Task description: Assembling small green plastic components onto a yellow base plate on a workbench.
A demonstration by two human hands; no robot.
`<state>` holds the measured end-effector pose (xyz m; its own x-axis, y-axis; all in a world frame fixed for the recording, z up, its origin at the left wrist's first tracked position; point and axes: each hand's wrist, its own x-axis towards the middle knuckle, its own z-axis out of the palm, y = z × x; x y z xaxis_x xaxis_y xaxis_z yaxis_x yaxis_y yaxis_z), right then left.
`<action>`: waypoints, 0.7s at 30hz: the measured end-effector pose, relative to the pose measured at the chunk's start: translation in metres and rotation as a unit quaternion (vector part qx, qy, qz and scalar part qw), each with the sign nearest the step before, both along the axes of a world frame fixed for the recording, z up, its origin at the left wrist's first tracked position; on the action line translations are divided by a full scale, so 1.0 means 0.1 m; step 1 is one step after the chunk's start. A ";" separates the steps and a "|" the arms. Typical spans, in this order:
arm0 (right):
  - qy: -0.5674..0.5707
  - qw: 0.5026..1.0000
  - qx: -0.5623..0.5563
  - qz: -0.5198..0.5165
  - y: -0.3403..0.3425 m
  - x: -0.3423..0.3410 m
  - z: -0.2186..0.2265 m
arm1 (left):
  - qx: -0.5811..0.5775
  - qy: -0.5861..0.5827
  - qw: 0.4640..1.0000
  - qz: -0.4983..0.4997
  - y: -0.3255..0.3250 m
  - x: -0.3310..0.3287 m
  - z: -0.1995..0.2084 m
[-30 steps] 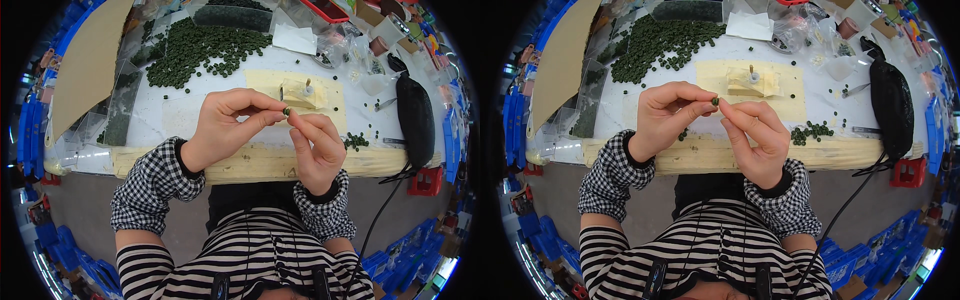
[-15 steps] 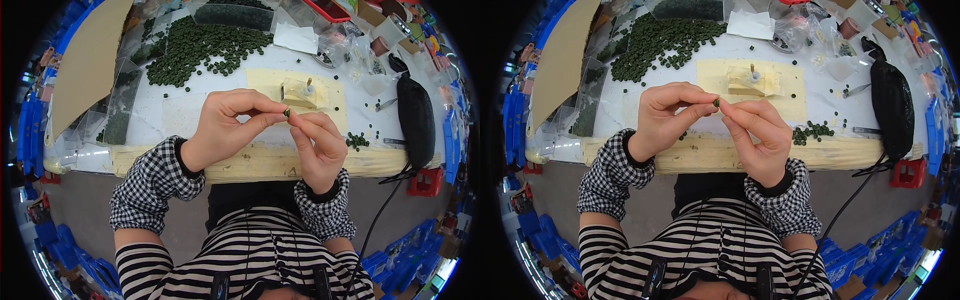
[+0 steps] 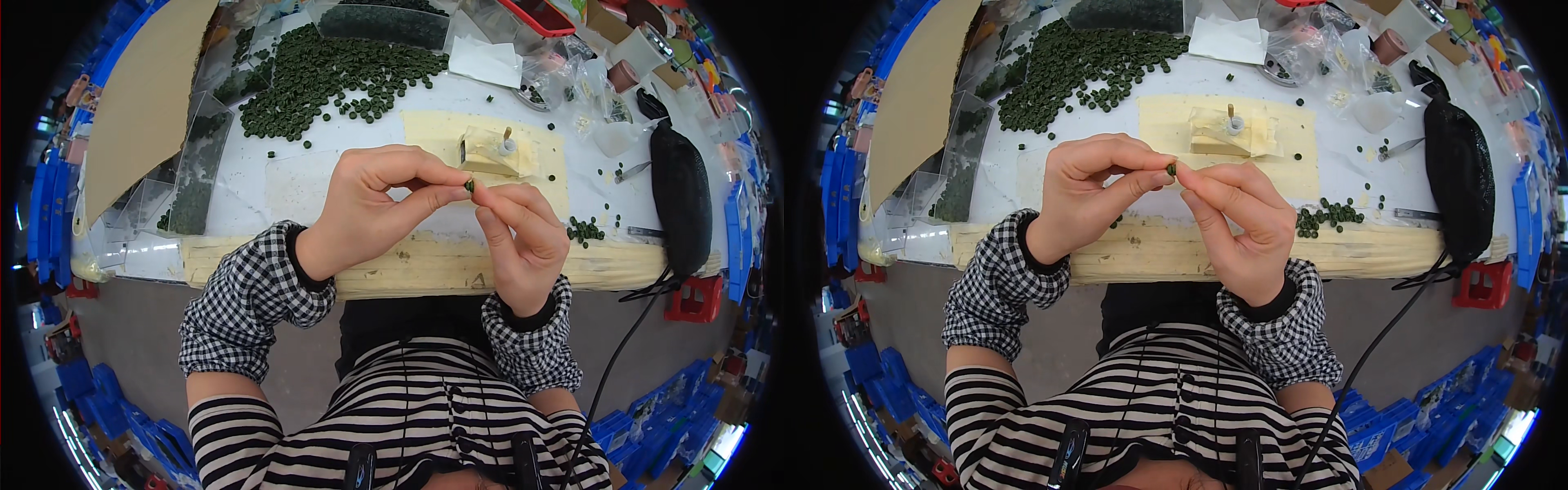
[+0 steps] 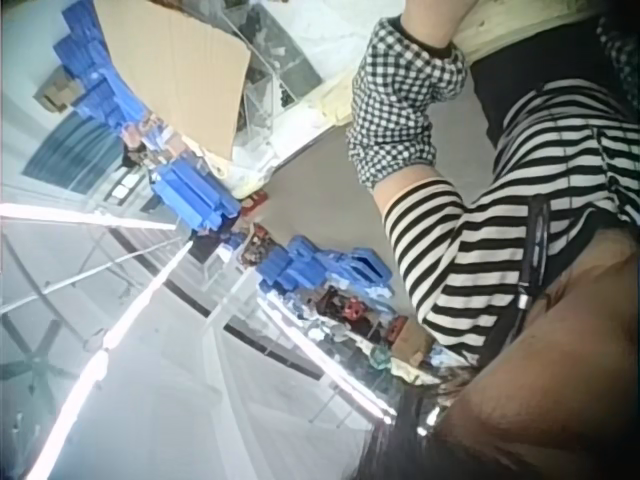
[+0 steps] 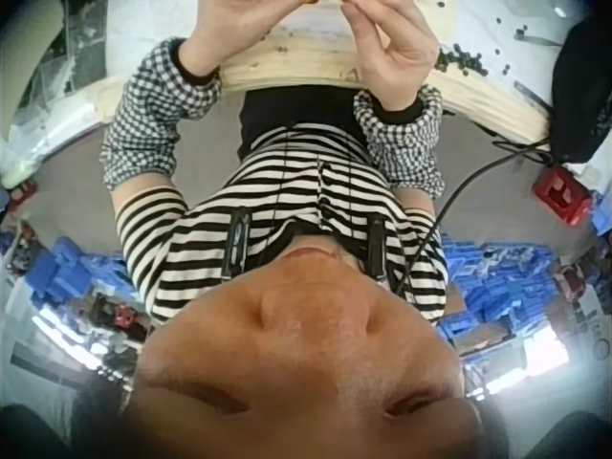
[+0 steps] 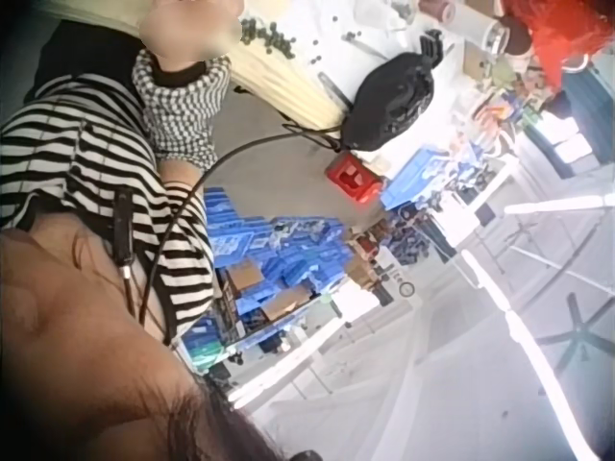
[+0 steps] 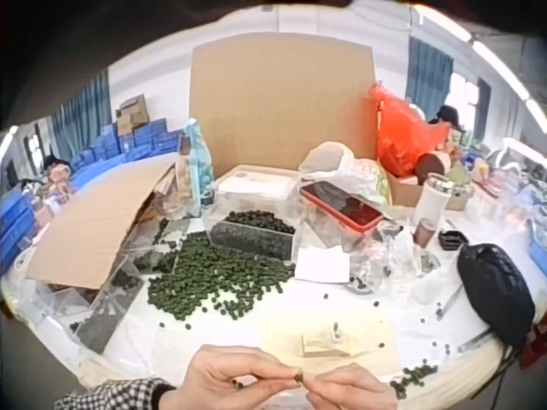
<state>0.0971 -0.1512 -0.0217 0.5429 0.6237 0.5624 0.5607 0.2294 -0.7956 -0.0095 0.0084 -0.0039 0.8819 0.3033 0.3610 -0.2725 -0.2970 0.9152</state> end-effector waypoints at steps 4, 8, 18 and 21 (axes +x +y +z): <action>0.009 1.000 0.005 -0.001 0.00 -0.01 0.00 | 0.012 -0.005 1.000 -0.001 0.00 0.01 0.03; 0.015 1.000 0.004 0.000 0.00 -0.02 0.01 | 0.001 0.004 1.000 -0.003 0.00 0.01 0.03; 0.023 1.000 0.008 0.007 0.00 -0.02 0.01 | 0.001 0.011 1.000 -0.008 0.00 0.00 0.02; 0.024 1.000 0.007 0.008 -0.01 -0.02 0.01 | -0.003 0.011 1.000 -0.008 -0.01 0.00 0.02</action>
